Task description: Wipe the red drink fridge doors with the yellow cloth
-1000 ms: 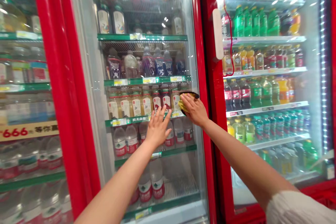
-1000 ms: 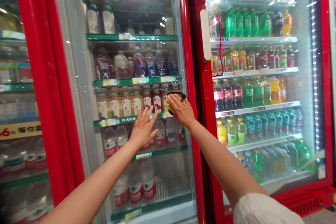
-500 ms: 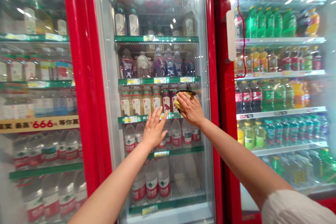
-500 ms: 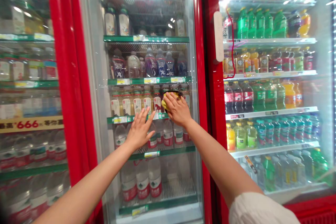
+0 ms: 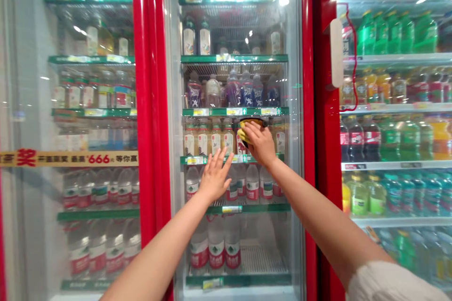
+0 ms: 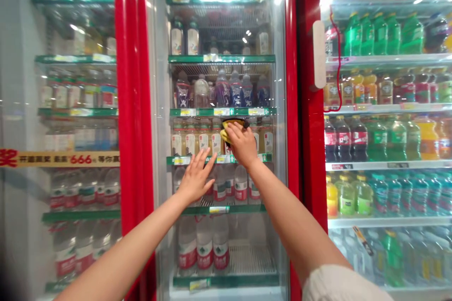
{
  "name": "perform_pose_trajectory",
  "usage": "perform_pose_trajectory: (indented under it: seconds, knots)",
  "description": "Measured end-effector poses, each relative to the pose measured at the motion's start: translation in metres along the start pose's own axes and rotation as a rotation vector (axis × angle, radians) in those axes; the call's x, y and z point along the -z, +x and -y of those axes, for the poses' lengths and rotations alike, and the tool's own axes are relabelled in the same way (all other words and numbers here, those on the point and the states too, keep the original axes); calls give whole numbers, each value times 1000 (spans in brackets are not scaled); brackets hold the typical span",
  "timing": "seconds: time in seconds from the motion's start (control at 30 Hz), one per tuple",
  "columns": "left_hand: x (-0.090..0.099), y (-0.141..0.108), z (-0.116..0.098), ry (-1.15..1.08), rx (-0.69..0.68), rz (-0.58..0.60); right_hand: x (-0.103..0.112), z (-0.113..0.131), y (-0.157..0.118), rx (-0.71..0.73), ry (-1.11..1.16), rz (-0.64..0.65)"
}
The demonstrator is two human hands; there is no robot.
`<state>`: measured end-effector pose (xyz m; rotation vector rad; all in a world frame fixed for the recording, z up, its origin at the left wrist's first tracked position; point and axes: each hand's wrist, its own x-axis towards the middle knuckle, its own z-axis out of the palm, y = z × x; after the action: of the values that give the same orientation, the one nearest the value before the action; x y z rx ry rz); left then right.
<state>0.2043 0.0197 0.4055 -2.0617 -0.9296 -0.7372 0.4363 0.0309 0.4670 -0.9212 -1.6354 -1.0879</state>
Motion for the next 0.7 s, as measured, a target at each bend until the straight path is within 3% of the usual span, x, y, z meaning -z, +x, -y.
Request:
perform_pose_trajectory:
  seconds: [0.1,0.17,0.27,0.33,0.4,0.47,0.53,0.63,0.7]
  knots:
    - [-1,-8,6,1,-8,-7,12,-8,-39,256,-25,158]
    - [-1,-14,13,7,-10,-9,17,-19,-49,278,-58,188]
    - [0,-21,26,19,15,-7,9,-18,-26,56,-92,75]
    - [1,-23,34,22,43,-9,-4,1,4,-134,-94,-33]
    - [1,-25,39,22,59,-14,-18,29,27,-225,-87,-76]
    - [0,-28,42,20,67,-18,-26,53,34,-165,-75,-21]
    - [-1,-31,45,15,72,-19,-26,65,24,1,-59,80]
    - [0,-39,54,11,73,-17,-15,54,-8,235,-43,194]
    - [2,-45,63,20,69,-11,-9,38,-19,242,-56,196]
